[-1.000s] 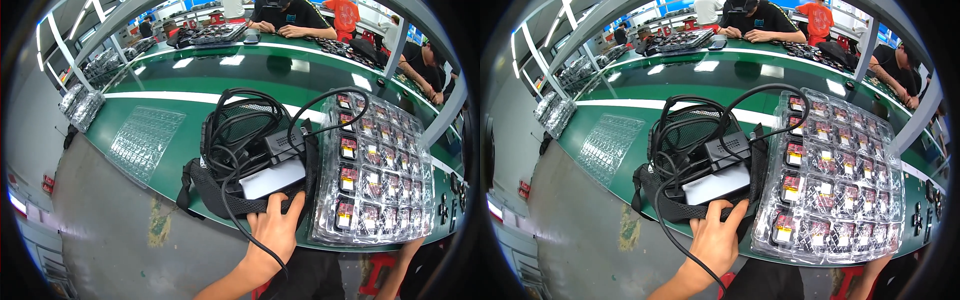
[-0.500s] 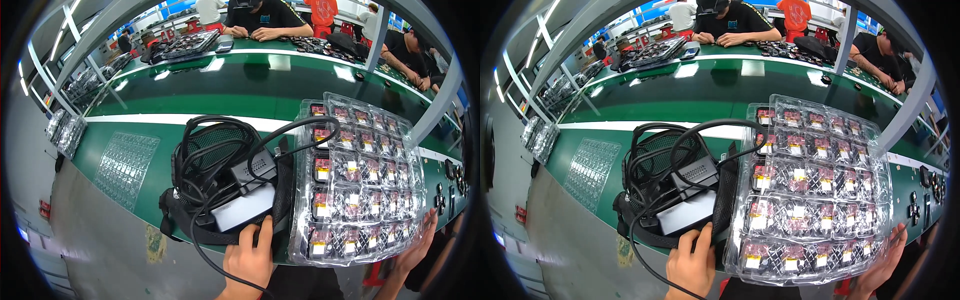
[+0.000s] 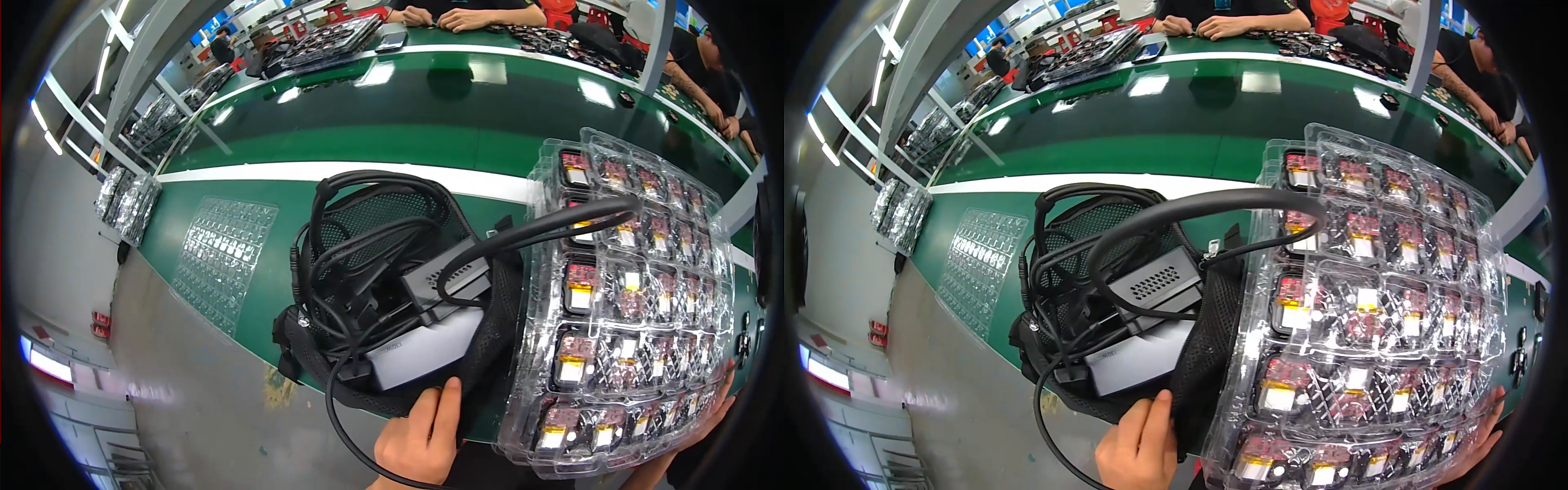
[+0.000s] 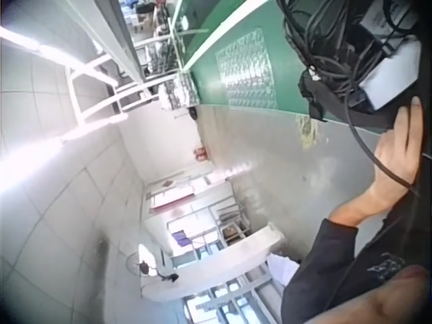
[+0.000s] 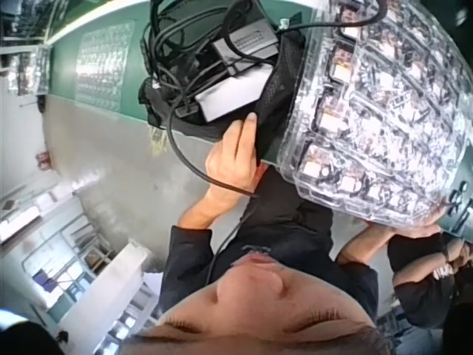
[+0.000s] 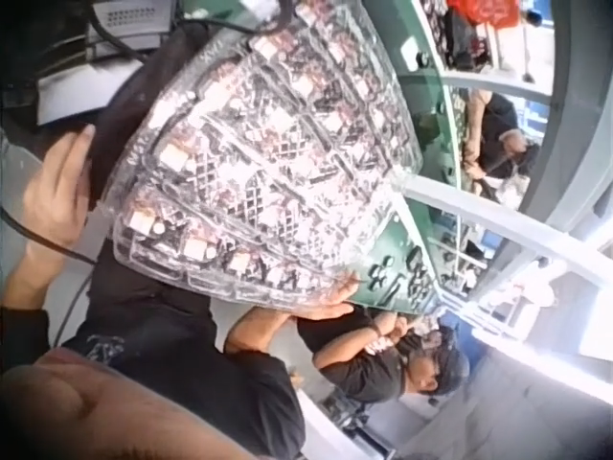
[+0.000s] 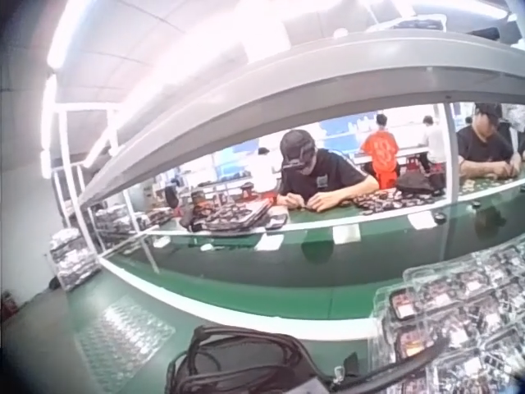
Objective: Assembling small electronic modules and organizing power adapters on a factory assembly line.
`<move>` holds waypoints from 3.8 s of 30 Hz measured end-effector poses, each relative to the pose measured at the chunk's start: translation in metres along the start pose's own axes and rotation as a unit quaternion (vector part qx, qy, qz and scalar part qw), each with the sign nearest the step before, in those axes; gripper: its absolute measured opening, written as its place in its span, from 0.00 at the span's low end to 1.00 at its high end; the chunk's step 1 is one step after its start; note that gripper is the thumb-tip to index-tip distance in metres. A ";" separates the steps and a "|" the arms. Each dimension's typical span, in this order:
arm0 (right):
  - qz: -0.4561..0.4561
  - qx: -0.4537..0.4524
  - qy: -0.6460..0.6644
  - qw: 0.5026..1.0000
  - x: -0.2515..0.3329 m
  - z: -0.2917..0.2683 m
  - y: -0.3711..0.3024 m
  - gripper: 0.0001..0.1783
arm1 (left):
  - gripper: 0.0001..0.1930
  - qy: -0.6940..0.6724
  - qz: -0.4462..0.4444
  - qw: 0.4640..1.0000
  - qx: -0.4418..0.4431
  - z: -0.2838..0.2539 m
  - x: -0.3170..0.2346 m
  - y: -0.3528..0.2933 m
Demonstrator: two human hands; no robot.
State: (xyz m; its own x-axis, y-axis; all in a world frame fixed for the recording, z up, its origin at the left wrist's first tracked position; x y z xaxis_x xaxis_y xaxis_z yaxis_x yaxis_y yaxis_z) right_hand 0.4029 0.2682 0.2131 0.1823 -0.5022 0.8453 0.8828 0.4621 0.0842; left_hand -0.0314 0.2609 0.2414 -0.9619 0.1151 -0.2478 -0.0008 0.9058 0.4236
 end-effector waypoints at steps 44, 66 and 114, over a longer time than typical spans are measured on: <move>-0.237 0.355 -0.516 0.743 -0.005 -0.056 0.033 0.14 | 0.11 0.030 0.091 0.995 -0.035 -0.051 0.026 0.060; -0.310 0.339 -0.559 0.690 0.019 -0.023 -0.009 0.08 | 0.19 0.108 0.129 0.979 0.112 -0.037 0.020 0.054; -0.337 0.654 -0.381 0.559 -0.053 0.159 -0.335 0.42 | 0.26 0.002 0.109 0.979 0.175 -0.030 0.025 0.065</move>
State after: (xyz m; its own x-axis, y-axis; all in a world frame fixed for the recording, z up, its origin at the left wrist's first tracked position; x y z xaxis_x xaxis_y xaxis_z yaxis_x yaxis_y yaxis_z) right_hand 0.0288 0.2559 0.2240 -0.6792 -0.6572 0.3266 -0.5238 0.7459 0.4115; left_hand -0.0641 0.3099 0.2888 -0.9296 0.3211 -0.1810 0.2983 0.9438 0.1423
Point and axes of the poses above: each hand's wrist, its own y-axis towards the middle knuckle, its own z-axis out of the palm, x = y × z, the point moved 9 cm from there along y, towards the middle knuckle, and after that the axes turned 3 degrees about x, right-handed, at the moved point
